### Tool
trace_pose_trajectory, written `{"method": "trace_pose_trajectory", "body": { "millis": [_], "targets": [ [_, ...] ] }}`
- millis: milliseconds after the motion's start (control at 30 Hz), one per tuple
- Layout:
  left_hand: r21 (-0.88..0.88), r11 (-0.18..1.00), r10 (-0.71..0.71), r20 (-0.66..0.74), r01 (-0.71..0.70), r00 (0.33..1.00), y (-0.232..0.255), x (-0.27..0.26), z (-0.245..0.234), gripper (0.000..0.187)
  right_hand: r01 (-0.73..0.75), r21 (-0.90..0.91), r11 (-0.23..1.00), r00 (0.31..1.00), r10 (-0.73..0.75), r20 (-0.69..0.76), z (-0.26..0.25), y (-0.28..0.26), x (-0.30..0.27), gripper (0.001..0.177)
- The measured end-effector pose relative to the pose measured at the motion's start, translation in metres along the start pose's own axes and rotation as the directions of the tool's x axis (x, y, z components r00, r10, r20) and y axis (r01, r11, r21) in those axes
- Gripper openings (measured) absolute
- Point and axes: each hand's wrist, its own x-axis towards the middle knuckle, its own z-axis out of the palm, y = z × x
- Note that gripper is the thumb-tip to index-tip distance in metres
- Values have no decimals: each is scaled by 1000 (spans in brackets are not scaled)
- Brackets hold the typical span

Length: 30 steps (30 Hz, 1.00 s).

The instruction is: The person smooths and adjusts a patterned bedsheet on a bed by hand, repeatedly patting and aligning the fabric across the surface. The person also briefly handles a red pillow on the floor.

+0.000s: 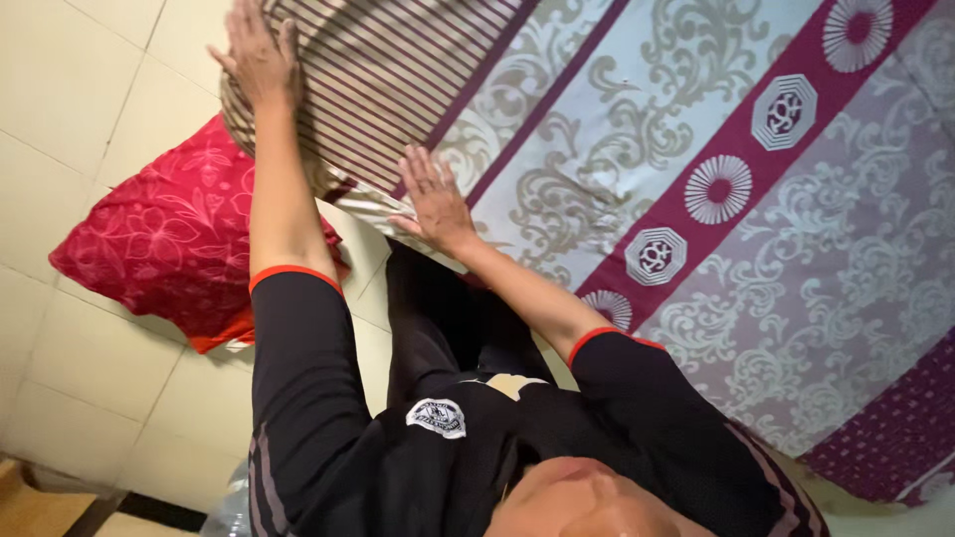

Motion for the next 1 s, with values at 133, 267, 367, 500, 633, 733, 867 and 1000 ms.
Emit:
{"method": "trace_pose_trajectory", "body": {
  "millis": [133,267,367,500,633,733,867,1000],
  "targets": [
    [-50,970,228,-171,-239,959,-23,21,17,42,152,-32,988,975,-155,-156,11,-34,39,78],
    [17,908,395,-364,-418,843,-33,26,30,32,187,-150,971,940,-221,-258,22,-43,57,46],
    [-1,904,397,-367,-427,841,-37,21,21,28,209,-44,977,929,-212,-304,30,-46,61,38],
    [-82,937,291,-361,-340,886,-31,25,10,23,239,14,971,914,-220,-340,33,-56,70,33],
    [-103,952,258,-246,-290,934,-25,35,-4,31,241,56,969,934,-216,-284,18,-64,82,39],
    [-186,919,287,-287,-346,914,-29,46,-20,40,226,91,970,940,-193,-282,10,-70,86,41],
    [-302,953,80,202,-16,976,-40,-4,-60,51,117,177,977,956,-63,-287,3,-82,84,58],
    [-434,848,237,-203,-305,950,-40,-28,-50,40,59,31,998,946,-46,-321,18,-81,90,46]
  ]
}}
